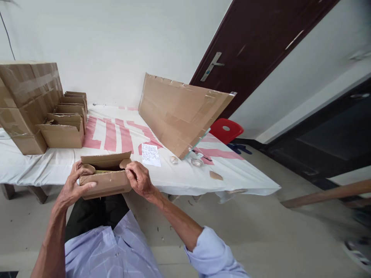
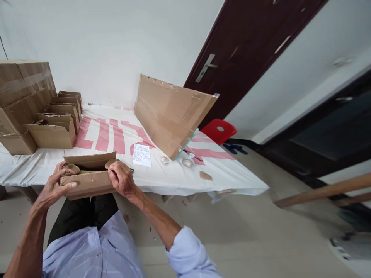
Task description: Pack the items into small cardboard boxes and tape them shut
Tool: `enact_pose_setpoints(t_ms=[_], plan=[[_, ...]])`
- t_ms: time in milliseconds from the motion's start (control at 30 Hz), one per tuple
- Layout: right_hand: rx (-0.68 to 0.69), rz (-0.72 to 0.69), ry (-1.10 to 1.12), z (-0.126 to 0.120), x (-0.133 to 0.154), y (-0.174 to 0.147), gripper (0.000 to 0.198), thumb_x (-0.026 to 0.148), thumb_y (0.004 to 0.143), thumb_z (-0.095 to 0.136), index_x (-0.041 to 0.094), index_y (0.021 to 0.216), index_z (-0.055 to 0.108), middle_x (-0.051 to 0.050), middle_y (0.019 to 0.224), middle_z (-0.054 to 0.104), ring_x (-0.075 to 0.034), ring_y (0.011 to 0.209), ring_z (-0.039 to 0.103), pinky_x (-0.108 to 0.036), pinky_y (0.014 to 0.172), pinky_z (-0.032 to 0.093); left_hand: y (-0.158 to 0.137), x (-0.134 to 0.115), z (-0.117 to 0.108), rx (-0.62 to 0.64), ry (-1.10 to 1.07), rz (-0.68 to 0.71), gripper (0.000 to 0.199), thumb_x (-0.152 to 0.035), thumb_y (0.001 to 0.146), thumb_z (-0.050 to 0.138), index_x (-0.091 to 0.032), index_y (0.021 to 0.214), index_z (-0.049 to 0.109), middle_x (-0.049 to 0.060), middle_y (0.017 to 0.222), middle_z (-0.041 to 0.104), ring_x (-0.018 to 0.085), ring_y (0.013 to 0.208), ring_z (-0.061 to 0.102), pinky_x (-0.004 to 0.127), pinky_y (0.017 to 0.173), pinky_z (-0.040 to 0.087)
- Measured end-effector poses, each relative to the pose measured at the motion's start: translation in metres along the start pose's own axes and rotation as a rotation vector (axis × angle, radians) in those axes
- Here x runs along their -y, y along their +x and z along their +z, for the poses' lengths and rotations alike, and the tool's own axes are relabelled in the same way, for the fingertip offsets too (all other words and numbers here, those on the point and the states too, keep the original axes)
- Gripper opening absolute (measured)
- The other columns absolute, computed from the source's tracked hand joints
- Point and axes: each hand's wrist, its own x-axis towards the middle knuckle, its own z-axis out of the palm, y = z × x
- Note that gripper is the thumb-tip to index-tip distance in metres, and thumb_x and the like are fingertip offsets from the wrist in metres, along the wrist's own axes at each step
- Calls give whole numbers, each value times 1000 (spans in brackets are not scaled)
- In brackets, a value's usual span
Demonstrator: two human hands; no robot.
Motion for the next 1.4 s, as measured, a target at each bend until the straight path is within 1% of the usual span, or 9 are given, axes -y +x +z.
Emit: enact_pose_setpoints(t_ms=[100, 200, 300, 467, 600, 867, 1000, 1167, 1400], plan=[[0, -84, 19, -9, 12, -10, 13, 19, 101, 52, 26, 94, 62, -7, 85, 69, -24, 82, 66, -41, 80, 55, -3, 4, -5, 70, 12, 12, 74, -72, 68, 87, -26, 124, 71, 14, 151, 50, 40, 149, 43, 57, 123, 42], [37, -153, 31, -17, 25, -25, 12, 16, 97, 58, 25, 95, 64, -7, 87, 72, -23, 81, 68, -41, 78, 56, -6, 8, -8, 113, 3, -15, 90, -72, 66, 89, -26, 139, 63, 16, 157, 41, 41, 148, 46, 54, 115, 52], [70, -184, 8, -21, 34, -39, 13, 14, 94, 60, 26, 95, 66, -7, 88, 73, -22, 77, 68, -40, 73, 57, -7, 10, -8, 151, -18, 10, 90, -69, 67, 90, -26, 141, 61, 16, 156, 42, 42, 148, 46, 53, 110, 56], [140, -153, 24, -19, 35, -44, 9, 18, 94, 65, 25, 98, 65, -8, 94, 73, -25, 89, 71, -41, 80, 60, -5, 9, -3, 167, 36, 82, 95, -66, 66, 92, -24, 145, 59, 17, 155, 44, 42, 150, 45, 61, 125, 40], [188, -112, 50, -14, 31, -40, 14, 14, 99, 56, 26, 93, 61, -5, 87, 72, -20, 82, 70, -36, 77, 58, -7, 10, -3, 216, 69, 108, 104, -66, 64, 93, -24, 150, 55, 18, 159, 41, 43, 151, 44, 61, 125, 39], [111, -48, 93, -12, 32, -29, 16, 15, 101, 56, 25, 89, 61, -3, 80, 68, -18, 73, 64, -32, 70, 53, -11, 15, -4, 287, 55, 122, 111, -53, 68, 94, -25, 161, 42, 19, 168, 31, 44, 158, 33, 61, 130, 32], [102, -143, 129, -19, 58, -28, 13, 13, 98, 62, 25, 93, 62, -3, 81, 70, -19, 75, 66, -35, 74, 55, -15, 17, -3, 271, 64, 134, 110, -47, 68, 94, -25, 161, 41, 18, 166, 32, 44, 157, 36, 60, 130, 33], [175, -315, 74, -20, 89, -48, 12, 12, 97, 64, 24, 101, 65, -4, 85, 74, -20, 77, 69, -36, 77, 57, -19, 18, -7, 225, 73, 218, 107, -54, 70, 94, -25, 158, 43, 20, 162, 39, 45, 155, 38, 62, 128, 35], [171, -292, -44, -10, 77, -48, 25, 8, 99, 57, 20, 120, 65, -8, 96, 76, -22, 91, 74, -37, 86, 62, -21, 24, -7, 173, 106, 262, 98, -54, 72, 92, -24, 154, 47, 19, 156, 45, 43, 151, 44, 61, 123, 42]])
